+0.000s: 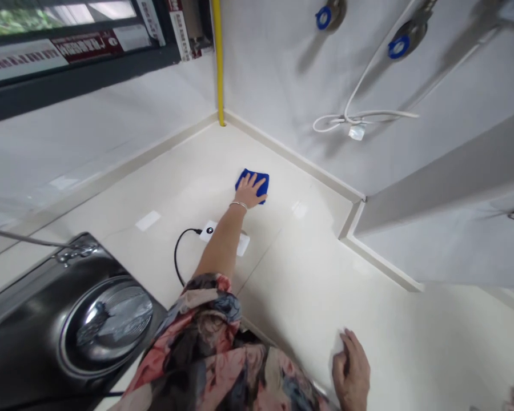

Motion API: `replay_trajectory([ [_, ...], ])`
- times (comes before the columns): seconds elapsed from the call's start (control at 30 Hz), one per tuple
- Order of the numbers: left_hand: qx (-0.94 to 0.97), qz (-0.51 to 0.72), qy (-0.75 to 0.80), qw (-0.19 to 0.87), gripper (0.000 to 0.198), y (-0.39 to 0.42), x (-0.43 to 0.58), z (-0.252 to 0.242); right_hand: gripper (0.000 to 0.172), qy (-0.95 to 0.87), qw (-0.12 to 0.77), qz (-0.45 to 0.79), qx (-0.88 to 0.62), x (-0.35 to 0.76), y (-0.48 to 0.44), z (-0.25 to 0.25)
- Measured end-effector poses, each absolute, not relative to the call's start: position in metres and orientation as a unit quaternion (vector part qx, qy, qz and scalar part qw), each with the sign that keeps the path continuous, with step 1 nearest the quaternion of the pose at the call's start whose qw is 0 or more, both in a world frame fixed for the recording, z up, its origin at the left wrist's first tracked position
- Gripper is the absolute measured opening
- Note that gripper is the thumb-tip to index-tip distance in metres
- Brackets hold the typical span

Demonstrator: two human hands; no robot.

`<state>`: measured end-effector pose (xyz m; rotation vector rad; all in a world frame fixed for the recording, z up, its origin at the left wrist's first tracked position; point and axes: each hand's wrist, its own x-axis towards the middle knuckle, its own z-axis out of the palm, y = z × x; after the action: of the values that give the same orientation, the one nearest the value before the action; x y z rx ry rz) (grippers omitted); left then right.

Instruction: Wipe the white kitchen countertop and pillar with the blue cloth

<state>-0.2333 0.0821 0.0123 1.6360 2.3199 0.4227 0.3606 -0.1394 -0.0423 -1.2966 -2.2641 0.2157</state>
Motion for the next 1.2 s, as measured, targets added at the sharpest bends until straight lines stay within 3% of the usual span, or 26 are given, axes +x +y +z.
replay_trajectory([
  [0.67,0.400,0.111,0.901,0.124,0.088,-0.052,-0.356,0.009,0.039,-0.832,0.238,0.098,-0.491,0.361,-0.139,-0.018],
  [1.2,0.250,0.099,0.961,0.066,0.087,-0.136,-0.395,0.022,0.045,-0.849,0.240,0.083,-0.464,0.373,-0.137,-0.036],
])
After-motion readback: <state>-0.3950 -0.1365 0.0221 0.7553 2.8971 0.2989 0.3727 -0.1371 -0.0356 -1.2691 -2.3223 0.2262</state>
